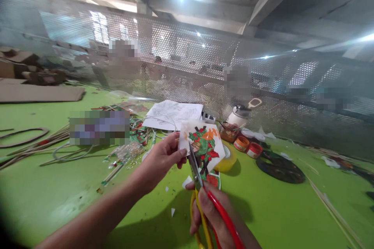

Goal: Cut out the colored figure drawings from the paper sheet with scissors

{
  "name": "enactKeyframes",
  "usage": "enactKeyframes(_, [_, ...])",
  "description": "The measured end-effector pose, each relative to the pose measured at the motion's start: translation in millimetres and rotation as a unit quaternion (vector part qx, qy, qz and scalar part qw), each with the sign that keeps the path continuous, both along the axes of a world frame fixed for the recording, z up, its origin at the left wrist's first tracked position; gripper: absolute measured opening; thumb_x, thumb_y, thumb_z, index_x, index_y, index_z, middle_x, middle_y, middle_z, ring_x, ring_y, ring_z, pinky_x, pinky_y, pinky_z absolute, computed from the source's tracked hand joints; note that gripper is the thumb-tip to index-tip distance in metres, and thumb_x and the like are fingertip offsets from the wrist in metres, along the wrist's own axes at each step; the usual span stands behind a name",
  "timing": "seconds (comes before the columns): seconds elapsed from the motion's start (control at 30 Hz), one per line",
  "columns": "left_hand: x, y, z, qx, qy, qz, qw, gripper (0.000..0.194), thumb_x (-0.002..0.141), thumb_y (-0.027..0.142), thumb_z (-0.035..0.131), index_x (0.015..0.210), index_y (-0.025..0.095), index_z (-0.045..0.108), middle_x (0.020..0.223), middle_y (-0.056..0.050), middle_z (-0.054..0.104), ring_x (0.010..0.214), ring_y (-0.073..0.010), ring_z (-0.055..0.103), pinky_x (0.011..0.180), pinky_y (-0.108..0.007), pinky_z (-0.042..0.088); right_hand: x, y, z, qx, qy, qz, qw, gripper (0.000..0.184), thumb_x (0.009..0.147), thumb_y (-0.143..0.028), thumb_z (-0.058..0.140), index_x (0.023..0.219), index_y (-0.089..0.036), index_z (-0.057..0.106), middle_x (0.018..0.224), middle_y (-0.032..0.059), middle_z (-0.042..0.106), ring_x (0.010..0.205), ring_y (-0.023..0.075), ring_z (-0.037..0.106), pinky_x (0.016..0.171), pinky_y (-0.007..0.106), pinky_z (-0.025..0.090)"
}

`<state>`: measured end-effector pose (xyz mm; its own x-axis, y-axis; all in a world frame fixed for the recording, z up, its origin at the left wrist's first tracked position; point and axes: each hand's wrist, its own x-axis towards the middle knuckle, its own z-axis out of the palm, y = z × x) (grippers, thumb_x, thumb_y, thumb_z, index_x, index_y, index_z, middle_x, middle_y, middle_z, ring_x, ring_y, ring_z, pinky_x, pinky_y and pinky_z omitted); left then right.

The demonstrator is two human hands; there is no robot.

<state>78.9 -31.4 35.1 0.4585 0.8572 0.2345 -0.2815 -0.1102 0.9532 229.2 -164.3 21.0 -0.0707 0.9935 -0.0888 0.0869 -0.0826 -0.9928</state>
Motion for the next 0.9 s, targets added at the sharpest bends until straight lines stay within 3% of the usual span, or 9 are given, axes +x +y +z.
enactKeyframes(0.1, [-9.7,7.5,4.2,-0.012,0.022,-0.069,0.997,0.023,0.077,0.023,0.065,0.098,0.016,0.06,0.068,-0.002,0.059,0.057,-0.0127,0.052,0.053,-0.026,0.039,5.6,4.9,1.2,-0.005,0.011,0.008,1.0,0.026,0.095,-0.034,0.056,0.115,-0.018,0.06,0.108,0.0059,0.066,0.083,0.0182,0.067,0.071,0.036,0.057])
enactKeyframes(0.17, [-16.1,11.6,5.8,-0.017,0.03,-0.112,0.993,0.027,0.076,0.023,0.068,0.101,0.017,0.061,0.072,-0.003,0.062,0.059,-0.0122,0.053,0.055,-0.025,0.039,7.3,8.9,0.5,-0.006,0.016,0.016,1.0,0.033,0.095,-0.044,0.053,0.112,-0.016,0.06,0.087,0.0021,0.067,0.064,0.0142,0.063,0.06,0.031,0.055])
enactKeyframes(0.3, [-23.1,15.7,7.1,-0.014,0.043,-0.152,0.987,0.024,0.072,0.021,0.071,0.094,0.017,0.062,0.074,-0.003,0.062,0.06,-0.0113,0.054,0.057,-0.025,0.039,6.7,16.3,-2.7,-0.004,0.013,0.021,1.0,0.055,0.08,-0.07,0.055,0.1,-0.02,0.064,0.057,-0.003,0.054,0.045,0.0146,0.052,0.047,0.031,0.046])
enactKeyframes(0.47, [-23.1,17.1,6.6,-0.023,0.047,-0.149,0.987,0.026,0.069,0.017,0.071,0.093,0.016,0.063,0.07,-0.001,0.061,0.059,-0.011,0.053,0.055,-0.024,0.039,4.3,19.7,-2.1,-0.002,-0.008,0.009,1.0,0.056,0.074,-0.073,0.058,0.093,-0.021,0.066,0.055,-0.003,0.05,0.045,0.0152,0.051,0.048,0.031,0.046])
enactKeyframes(0.63, [-24.6,21.6,3.5,-0.03,0.052,-0.155,0.986,0.029,0.068,0.017,0.073,0.095,0.016,0.063,0.07,-0.002,0.063,0.058,-0.0112,0.055,0.055,-0.024,0.04,7.9,19.0,0.6,0.005,-0.035,-0.006,0.999,0.051,0.075,-0.066,0.064,0.097,-0.02,0.068,0.063,-0.0012,0.055,0.056,0.0164,0.057,0.059,0.032,0.051])
enactKeyframes(0.77, [-25.2,24.1,3.8,-0.022,0.057,-0.145,0.987,0.021,0.066,0.017,0.074,0.083,0.015,0.063,0.066,-0.003,0.065,0.056,-0.0117,0.057,0.055,-0.025,0.042,15.4,26.7,-4.7,0.007,-0.091,0.003,0.996,0.057,0.075,-0.066,0.064,0.103,-0.016,0.068,0.063,-0.0021,0.054,0.059,0.0156,0.056,0.062,0.031,0.052])
enactKeyframes(0.9, [-26.6,23.3,8.5,-0.001,0.071,-0.132,0.989,0.016,0.065,0.017,0.074,0.078,0.015,0.063,0.063,-0.003,0.065,0.053,-0.0115,0.056,0.052,-0.024,0.041,26.0,33.9,0.9,0.0,-0.144,0.023,0.989,0.046,0.075,-0.051,0.073,0.106,-0.016,0.07,0.068,-0.0009,0.056,0.059,0.0145,0.055,0.058,0.027,0.049])
